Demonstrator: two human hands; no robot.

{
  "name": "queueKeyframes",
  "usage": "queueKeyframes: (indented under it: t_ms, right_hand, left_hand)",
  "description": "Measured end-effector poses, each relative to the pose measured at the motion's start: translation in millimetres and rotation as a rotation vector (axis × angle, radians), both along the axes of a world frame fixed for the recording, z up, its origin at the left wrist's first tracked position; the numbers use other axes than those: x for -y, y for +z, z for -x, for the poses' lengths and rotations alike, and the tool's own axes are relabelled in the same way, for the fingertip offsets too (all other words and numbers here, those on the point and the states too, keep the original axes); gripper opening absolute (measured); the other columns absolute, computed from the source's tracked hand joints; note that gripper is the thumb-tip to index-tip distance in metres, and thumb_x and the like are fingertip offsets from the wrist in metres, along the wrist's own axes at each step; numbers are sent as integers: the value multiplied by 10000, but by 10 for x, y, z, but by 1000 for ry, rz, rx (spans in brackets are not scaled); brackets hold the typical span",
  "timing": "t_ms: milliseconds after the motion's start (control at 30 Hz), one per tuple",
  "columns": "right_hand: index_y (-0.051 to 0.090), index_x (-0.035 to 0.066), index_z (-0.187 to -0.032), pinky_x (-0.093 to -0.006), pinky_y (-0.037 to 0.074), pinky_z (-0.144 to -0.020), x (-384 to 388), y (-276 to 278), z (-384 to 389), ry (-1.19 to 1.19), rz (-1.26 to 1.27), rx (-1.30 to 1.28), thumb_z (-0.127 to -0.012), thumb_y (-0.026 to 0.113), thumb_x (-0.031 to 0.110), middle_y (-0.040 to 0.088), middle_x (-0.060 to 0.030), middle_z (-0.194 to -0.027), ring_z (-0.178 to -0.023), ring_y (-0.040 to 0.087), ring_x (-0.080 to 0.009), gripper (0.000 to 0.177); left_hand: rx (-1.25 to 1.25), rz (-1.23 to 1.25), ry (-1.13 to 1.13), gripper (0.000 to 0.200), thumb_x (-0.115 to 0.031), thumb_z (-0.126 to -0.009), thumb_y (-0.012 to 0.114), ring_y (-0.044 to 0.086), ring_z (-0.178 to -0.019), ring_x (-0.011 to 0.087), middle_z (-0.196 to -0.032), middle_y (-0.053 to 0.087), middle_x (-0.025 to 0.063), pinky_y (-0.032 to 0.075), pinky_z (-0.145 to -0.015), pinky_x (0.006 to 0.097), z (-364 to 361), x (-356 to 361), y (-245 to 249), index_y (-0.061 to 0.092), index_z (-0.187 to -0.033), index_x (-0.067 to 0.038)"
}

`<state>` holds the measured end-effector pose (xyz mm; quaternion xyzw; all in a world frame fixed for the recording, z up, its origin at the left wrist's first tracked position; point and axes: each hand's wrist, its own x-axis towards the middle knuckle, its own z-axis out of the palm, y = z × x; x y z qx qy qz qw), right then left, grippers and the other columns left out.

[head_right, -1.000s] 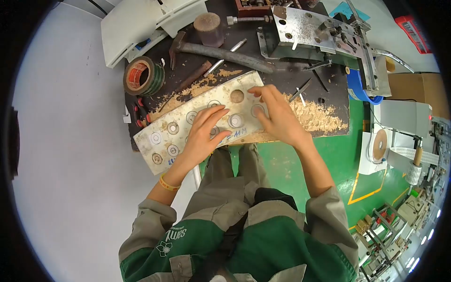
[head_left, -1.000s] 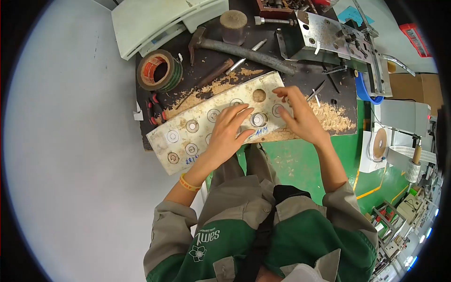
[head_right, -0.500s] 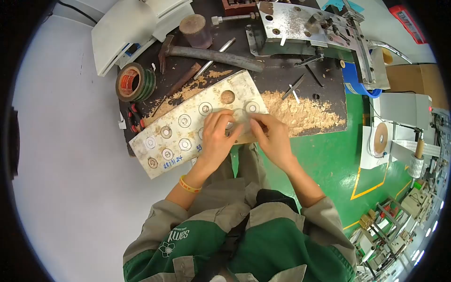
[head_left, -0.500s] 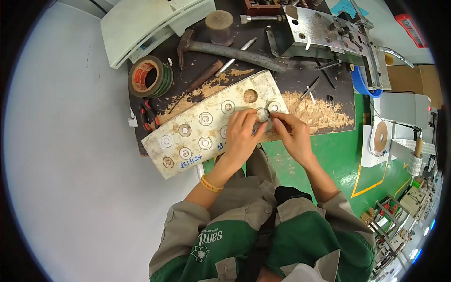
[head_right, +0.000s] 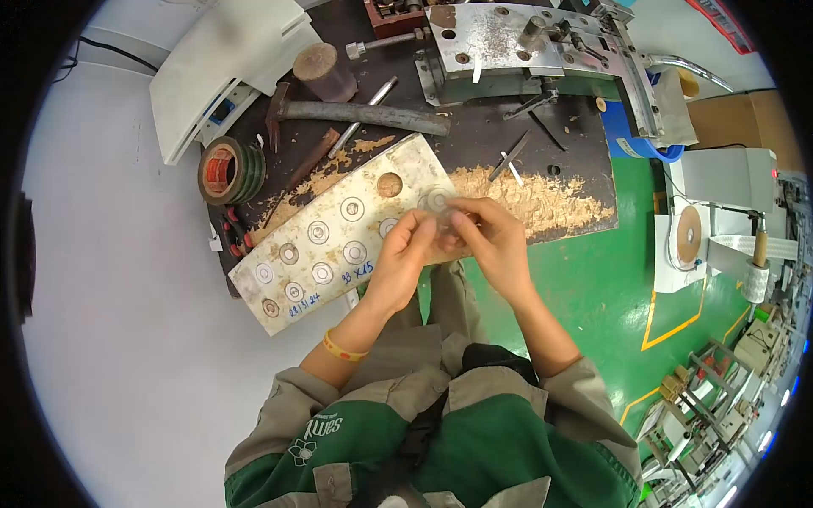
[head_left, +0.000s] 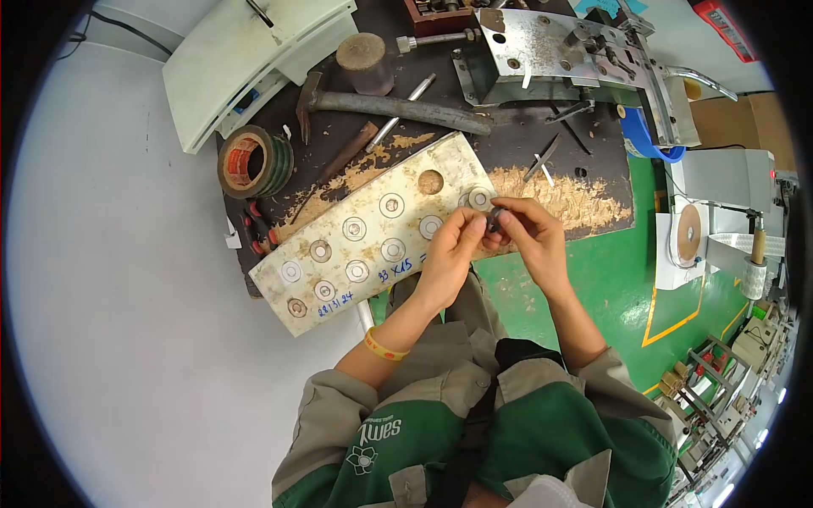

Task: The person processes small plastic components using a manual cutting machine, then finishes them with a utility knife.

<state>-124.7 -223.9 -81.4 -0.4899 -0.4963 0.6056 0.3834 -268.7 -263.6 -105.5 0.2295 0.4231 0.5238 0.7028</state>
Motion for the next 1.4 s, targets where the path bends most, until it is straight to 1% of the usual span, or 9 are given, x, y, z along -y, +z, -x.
queueKeyframes:
  t_ms: [33, 167, 233, 400, 733, 933, 1133, 1233, 1400]
  right_hand:
    - [670, -19, -1096, -241, 501, -640, -37, -16, -8, -11, 8, 86, -930, 615, 106, 644, -53, -843, -754, 620, -108, 215]
    - [695, -21, -1048, -284, 503, -637, -233, -87, 10, 20, -130, 469, -876, 662, 123, 656, -117, -810, -709, 642, -177, 226]
    - [695, -9, -1063, -328, 495, -634, -268, -141, 48, 56, -226, 550, -852, 678, 141, 651, -165, -829, -686, 640, -244, 260]
    - [698, 1, -1066, -328, 492, -623, -244, -152, 79, 37, -235, 488, -862, 666, 122, 639, -149, -823, -678, 635, -238, 239]
    - [688, 2, -1054, -311, 507, -635, -232, -206, 86, 83, -223, 446, -847, 657, 81, 622, -142, -838, -709, 645, -211, 224]
    - [658, -8, -1120, -277, 560, -740, -301, -73, 100, 242, -218, 435, -794, 702, -22, 629, -98, -960, -829, 665, -160, 329]
    - [656, -6, -1114, -290, 550, -726, -431, -98, 79, 367, -341, 505, -758, 734, -20, 620, -97, -971, -792, 648, -167, 365]
    - [655, 20, -1092, -343, 523, -698, -463, -106, 64, 385, -371, 463, -772, 717, 38, 615, -115, -924, -772, 643, -238, 327]
    - [641, -5, -1108, -305, 527, -699, -482, -135, 33, 428, -431, 485, -767, 727, -11, 597, -86, -954, -790, 612, -173, 351]
  left_hand:
    - [-13, 0, 41, 185, -163, -998, 525, 619, -839, 130, -917, 615, 103, 502, -739, 276, -19, -59, 26, 536, -1076, 4]
    - [-814, -146, 65, 191, -90, -940, 589, 643, -815, 215, -982, 617, 153, 520, -703, 327, 42, -96, 103, 538, -1099, 4]
    - [-931, -280, 129, 242, -57, -911, 607, 642, -836, 244, -1041, 602, 157, 522, -726, 347, 44, -73, 80, 534, -1132, 9]
    - [-1184, -504, 161, 255, -10, -858, 646, 635, -963, 277, -1139, 596, 147, 523, -780, 348, 26, -77, -100, 618, -1110, 11]
    - [-1278, -542, 223, 171, 22, -819, 676, 641, -960, 274, -1074, 649, 138, 528, -786, 358, 12, -69, -185, 673, -989, 21]
    - [-1074, -448, 203, 146, 24, -795, 683, 638, -929, 294, -1039, 671, 130, 523, -774, 374, 161, -161, -163, 650, -937, 18]
    - [-1016, -419, 131, 136, 21, -777, 700, 654, -864, 271, -1026, 682, 114, 540, -720, 345, 275, -214, -169, 646, -902, 9]
    - [-982, -402, 133, 129, 35, -770, 699, 662, -818, 255, -1003, 689, 108, 542, -701, 337, 280, -225, -164, 636, -880, 9]
    - [-932, -372, 112, 126, 60, -759, 697, 666, -795, 231, -986, 697, 105, 545, -681, 318, 298, -260, -142, 602, -832, 18]
